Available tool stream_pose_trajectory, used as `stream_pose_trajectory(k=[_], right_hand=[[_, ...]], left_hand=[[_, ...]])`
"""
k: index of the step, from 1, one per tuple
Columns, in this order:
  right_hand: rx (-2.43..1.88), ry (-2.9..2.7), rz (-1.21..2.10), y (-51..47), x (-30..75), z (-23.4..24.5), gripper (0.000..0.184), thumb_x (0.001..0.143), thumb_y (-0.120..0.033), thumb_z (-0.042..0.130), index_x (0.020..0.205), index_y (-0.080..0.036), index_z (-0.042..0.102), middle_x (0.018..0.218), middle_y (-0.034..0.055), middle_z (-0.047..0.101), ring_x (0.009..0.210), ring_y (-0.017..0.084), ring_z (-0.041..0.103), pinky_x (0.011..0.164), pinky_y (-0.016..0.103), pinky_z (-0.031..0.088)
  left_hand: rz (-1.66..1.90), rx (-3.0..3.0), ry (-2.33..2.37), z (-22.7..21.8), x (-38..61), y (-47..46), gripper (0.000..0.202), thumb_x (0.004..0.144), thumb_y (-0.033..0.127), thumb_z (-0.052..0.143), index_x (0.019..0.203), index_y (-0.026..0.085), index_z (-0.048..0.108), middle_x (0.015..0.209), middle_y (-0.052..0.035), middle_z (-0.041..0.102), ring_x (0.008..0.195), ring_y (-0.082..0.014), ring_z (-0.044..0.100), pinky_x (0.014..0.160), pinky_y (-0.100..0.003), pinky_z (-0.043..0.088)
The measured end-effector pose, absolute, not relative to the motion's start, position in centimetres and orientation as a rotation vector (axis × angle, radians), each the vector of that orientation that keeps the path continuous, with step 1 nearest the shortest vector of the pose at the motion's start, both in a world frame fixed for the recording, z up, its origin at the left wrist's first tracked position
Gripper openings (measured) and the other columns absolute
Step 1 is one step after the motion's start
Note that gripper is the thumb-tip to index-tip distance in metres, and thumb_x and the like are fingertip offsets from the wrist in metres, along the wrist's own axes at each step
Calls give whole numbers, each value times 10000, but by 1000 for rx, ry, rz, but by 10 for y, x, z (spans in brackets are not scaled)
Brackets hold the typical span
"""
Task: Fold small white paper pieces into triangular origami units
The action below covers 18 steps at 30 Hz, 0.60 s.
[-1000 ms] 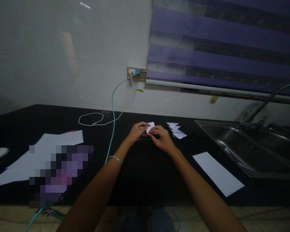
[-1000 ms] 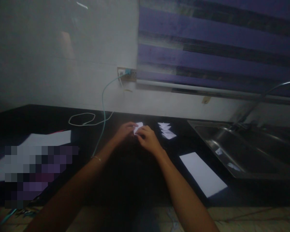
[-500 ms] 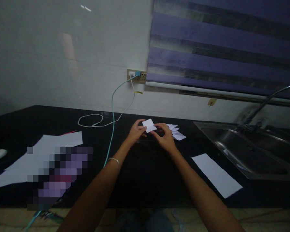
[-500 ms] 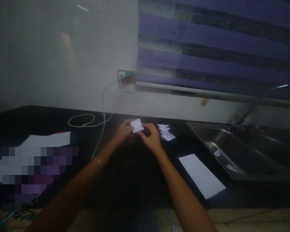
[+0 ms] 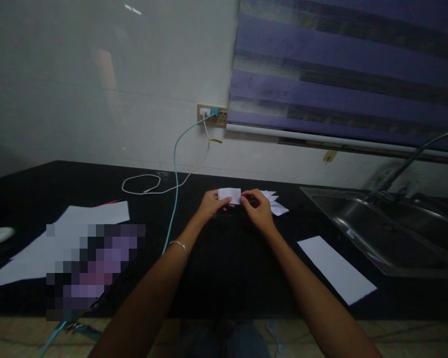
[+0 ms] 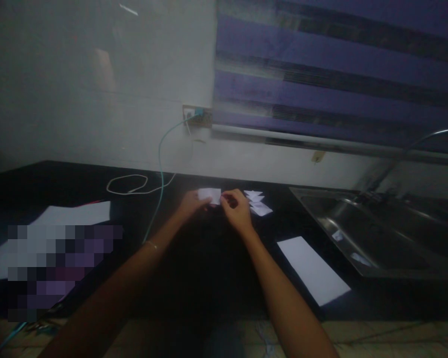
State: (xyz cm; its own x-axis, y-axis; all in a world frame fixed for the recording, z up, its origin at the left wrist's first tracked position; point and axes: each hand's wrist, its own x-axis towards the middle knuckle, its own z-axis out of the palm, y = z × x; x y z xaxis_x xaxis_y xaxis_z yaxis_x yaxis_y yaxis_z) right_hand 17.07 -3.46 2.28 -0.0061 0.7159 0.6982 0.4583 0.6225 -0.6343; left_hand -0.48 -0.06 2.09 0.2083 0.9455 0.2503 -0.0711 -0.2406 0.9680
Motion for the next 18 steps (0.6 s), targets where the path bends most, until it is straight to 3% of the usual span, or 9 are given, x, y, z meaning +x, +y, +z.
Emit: stream_pose_trajectory(k=[6, 11, 18], right_hand=[[-990, -1743, 159, -37, 168, 22, 116, 845, -281, 591, 906, -198, 644, 853, 60, 628, 764, 189, 595, 649, 313, 502], [-1001, -1788, 101, -35, 171, 21, 88, 841, -214, 558, 872, -196, 638, 842, 58, 629, 782, 194, 584, 672, 319, 481], [-978, -1868, -28, -37, 173, 25, 126, 810, -137, 560, 870, -206, 648, 861, 53, 661, 858, 229, 555, 810, 388, 432]], left_hand=[[1158, 1503, 856, 17, -7, 1, 313, 701, 295, 755, 911, 71, 695, 778, -102, 729, 632, -179, 672, 517, -231, 479], [943, 1578, 789, 11, -8, 0, 362, 742, 444, 702, 735, 83, 711, 652, -59, 680, 586, -138, 603, 546, -230, 454], [812, 1553, 686, 10, -9, -3, 395, 720, 470, 726, 782, 80, 710, 736, -91, 689, 609, -127, 599, 522, -210, 448]])
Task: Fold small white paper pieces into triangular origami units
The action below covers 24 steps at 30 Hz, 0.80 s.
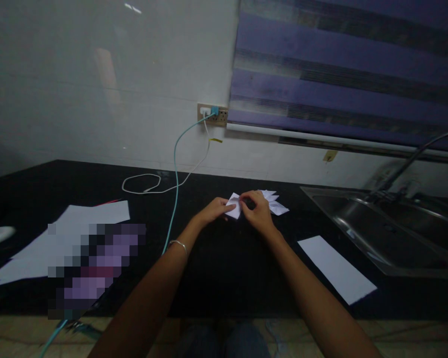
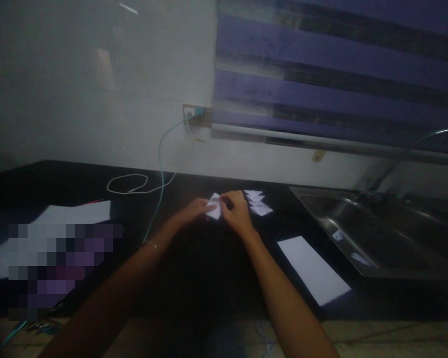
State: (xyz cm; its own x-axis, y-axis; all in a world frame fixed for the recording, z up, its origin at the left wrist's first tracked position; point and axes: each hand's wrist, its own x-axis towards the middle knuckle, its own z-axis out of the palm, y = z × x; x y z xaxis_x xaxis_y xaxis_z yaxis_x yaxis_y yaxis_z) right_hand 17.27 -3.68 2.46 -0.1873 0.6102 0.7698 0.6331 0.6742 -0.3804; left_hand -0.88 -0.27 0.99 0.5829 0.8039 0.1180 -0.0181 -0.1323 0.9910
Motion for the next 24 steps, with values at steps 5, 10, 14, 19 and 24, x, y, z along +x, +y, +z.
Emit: stream_pose_trajectory(k=[5, 10, 14, 19, 24], right_hand=[[-979, -1865, -116, -38, 172, 25, 168, 804, -125, 556, 898, -213, 664, 935, 73, 620, 932, 247, 533, 844, 411, 423], [-1039, -1862, -88, -42, 170, 25, 143, 804, -150, 543, 864, -207, 661, 816, 58, 574, 777, 213, 546, 705, 346, 443], [-1063, -1843, 56, -46, 164, 25, 135, 851, -211, 520, 923, -198, 633, 839, 51, 644, 734, 191, 579, 666, 314, 452], [-1137, -1710, 192, -42, 160, 20, 166, 866, -338, 553, 874, -196, 639, 757, 29, 652, 656, 174, 589, 602, 292, 458], [-1107, -1693, 194, -39, 161, 18, 106, 841, -254, 548, 877, -194, 628, 809, 39, 661, 717, 183, 609, 669, 309, 491]], left_hand=[[826, 1530, 688, 7, -8, 0, 379, 769, 454, 687, 833, 82, 716, 779, -119, 713, 662, -155, 650, 525, -207, 461], [879, 1551, 708, 6, -6, 1, 288, 755, 375, 697, 798, 91, 717, 747, -87, 708, 654, -152, 643, 523, -207, 476], [947, 1565, 643, 5, -3, -1, 359, 778, 388, 680, 1003, 109, 695, 862, -89, 707, 735, -163, 654, 540, -205, 492], [896, 1517, 584, 1, 1, 1, 485, 768, 381, 702, 1190, 157, 622, 1068, -109, 673, 879, -189, 642, 620, -246, 537], [825, 1345, 565, 1, -1, 2, 448, 697, 335, 761, 1097, 157, 665, 1045, -105, 668, 870, -179, 633, 689, -263, 535]])
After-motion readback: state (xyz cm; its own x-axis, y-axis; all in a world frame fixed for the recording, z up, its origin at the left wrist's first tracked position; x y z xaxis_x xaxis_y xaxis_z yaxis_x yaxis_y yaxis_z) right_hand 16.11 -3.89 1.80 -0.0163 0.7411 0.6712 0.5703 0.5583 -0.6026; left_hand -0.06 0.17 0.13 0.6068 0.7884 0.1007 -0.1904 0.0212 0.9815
